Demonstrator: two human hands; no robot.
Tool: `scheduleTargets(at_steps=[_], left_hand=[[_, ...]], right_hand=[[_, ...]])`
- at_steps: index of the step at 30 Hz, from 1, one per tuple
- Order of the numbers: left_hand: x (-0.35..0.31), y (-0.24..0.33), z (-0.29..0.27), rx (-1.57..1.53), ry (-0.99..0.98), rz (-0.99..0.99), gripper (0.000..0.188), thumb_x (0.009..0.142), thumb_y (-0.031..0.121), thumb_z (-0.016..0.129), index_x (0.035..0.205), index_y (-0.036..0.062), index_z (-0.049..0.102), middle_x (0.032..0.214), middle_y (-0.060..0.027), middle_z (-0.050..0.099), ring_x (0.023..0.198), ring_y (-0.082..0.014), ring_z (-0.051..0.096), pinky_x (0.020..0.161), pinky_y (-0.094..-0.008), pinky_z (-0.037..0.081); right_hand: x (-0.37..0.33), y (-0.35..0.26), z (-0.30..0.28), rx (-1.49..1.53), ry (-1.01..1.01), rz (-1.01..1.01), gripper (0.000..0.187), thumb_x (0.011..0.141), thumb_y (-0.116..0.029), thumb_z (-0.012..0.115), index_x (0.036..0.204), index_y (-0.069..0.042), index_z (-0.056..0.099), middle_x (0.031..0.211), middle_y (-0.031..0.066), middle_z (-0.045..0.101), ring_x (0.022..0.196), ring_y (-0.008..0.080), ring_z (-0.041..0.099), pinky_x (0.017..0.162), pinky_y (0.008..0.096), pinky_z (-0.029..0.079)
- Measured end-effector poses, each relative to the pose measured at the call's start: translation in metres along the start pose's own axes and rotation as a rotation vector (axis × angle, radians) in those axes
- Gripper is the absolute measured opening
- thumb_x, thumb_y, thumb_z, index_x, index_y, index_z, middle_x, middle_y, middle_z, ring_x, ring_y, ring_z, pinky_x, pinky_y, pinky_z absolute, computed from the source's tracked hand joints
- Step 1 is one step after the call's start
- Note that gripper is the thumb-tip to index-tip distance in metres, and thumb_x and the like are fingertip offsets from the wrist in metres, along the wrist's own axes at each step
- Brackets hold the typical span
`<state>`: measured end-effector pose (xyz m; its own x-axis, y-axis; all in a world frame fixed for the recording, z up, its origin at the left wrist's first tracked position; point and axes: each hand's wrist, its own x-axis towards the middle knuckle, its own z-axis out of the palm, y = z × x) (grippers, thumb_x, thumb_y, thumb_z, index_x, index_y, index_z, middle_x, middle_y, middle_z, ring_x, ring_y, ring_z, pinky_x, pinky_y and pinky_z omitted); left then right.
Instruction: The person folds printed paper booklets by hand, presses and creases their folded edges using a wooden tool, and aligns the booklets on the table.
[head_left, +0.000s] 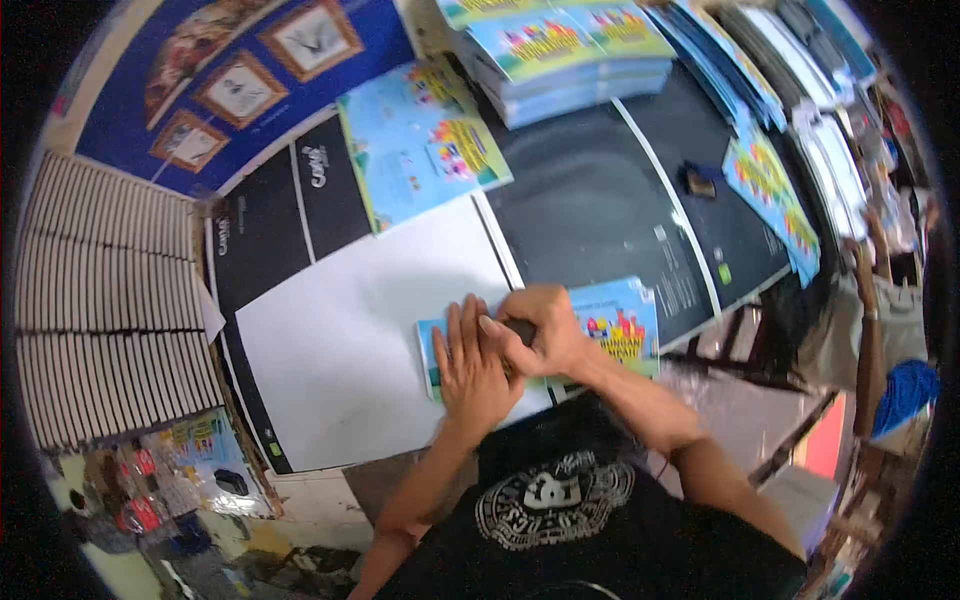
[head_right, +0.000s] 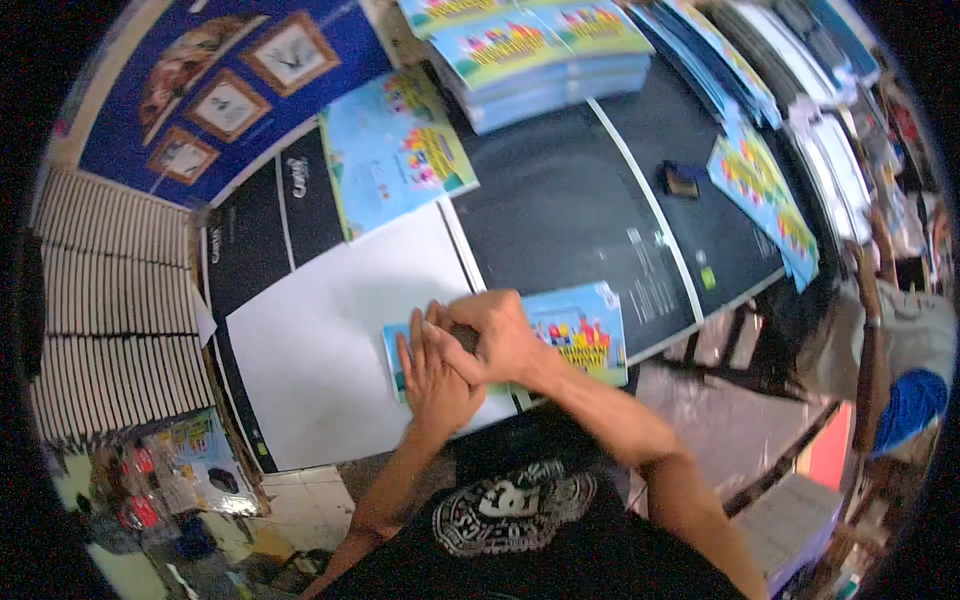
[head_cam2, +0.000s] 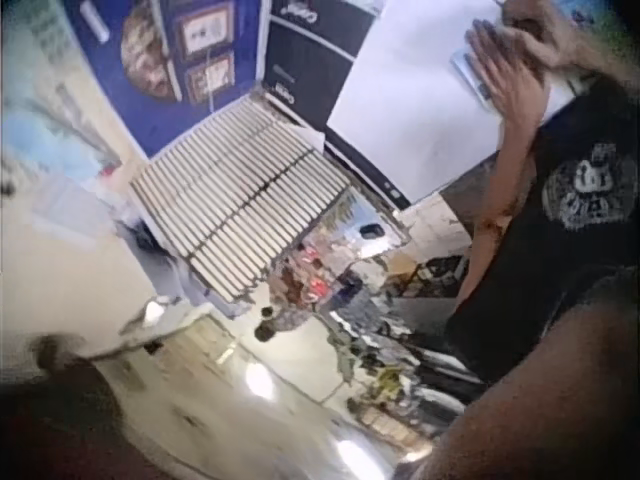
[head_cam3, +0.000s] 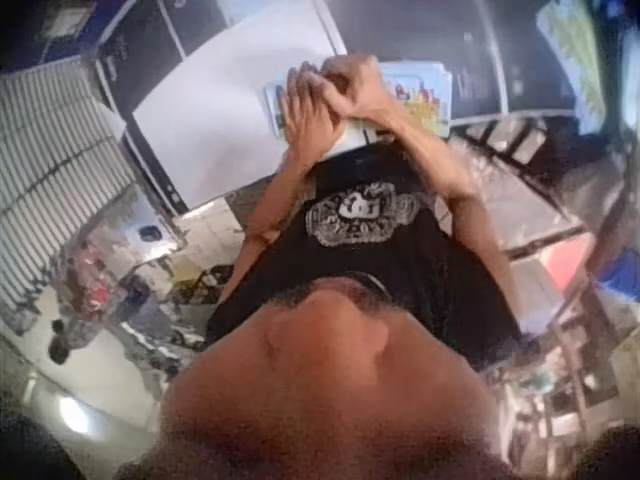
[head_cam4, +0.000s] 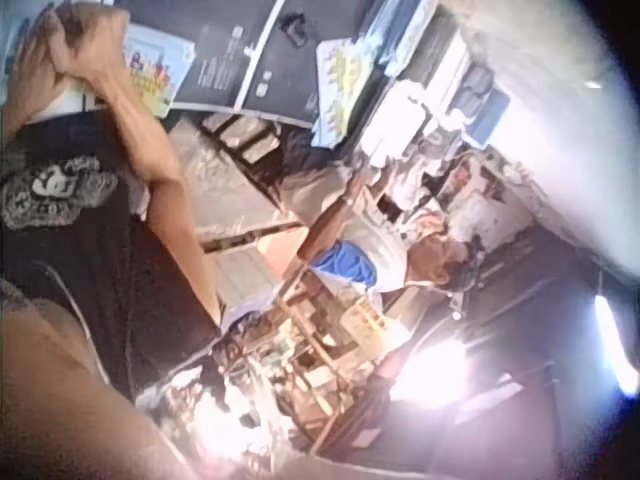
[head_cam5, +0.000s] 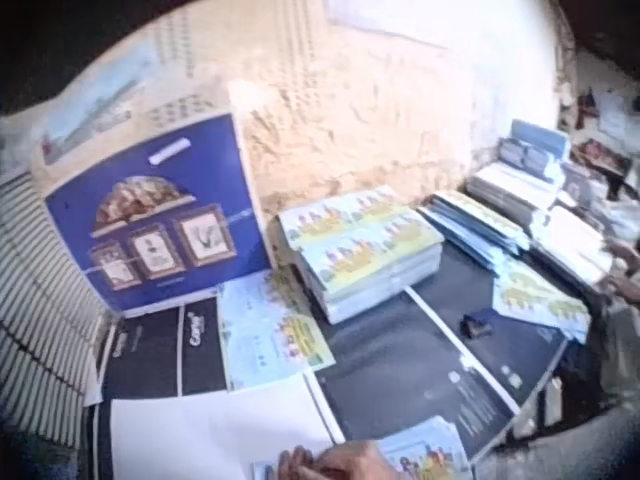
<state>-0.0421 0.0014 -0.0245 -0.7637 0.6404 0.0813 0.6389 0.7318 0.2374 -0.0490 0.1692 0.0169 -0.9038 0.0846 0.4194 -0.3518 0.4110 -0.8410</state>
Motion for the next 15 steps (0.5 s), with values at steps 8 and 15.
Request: scheduleTargets(at_steps=[8,15], left_hand=[[0.010,0.008,-0.007,-0.089,-0.007,-0.072,0.087,0.096,0.052,0.061,0.153,-0.0084,0.033,0.159,-0.0255,0.036,0.152,-0.0440,0.025,0.123,-0.0622,0.010],[0.020,0.028,-0.006,-0.036,-0.059,-0.037,0.087,0.098,0.050,0.060,0.151,-0.0112,0.031,0.157,-0.0287,0.034,0.151,-0.0487,0.022,0.120,-0.0692,0.011]], right_hand=[[-0.045,0.025,-0.094,-0.085,0.231,0.289,0.032,0.088,-0.019,0.065,0.065,0.002,0.062,0.057,0.0110,0.062,0.048,0.0169,0.055,0.049,0.0338,0.043],[-0.047,0.023,-0.109,0.074,0.266,0.316,0.037,0.094,-0.020,0.060,0.064,0.002,0.061,0.057,0.0065,0.061,0.051,0.0111,0.053,0.050,0.0304,0.040]])
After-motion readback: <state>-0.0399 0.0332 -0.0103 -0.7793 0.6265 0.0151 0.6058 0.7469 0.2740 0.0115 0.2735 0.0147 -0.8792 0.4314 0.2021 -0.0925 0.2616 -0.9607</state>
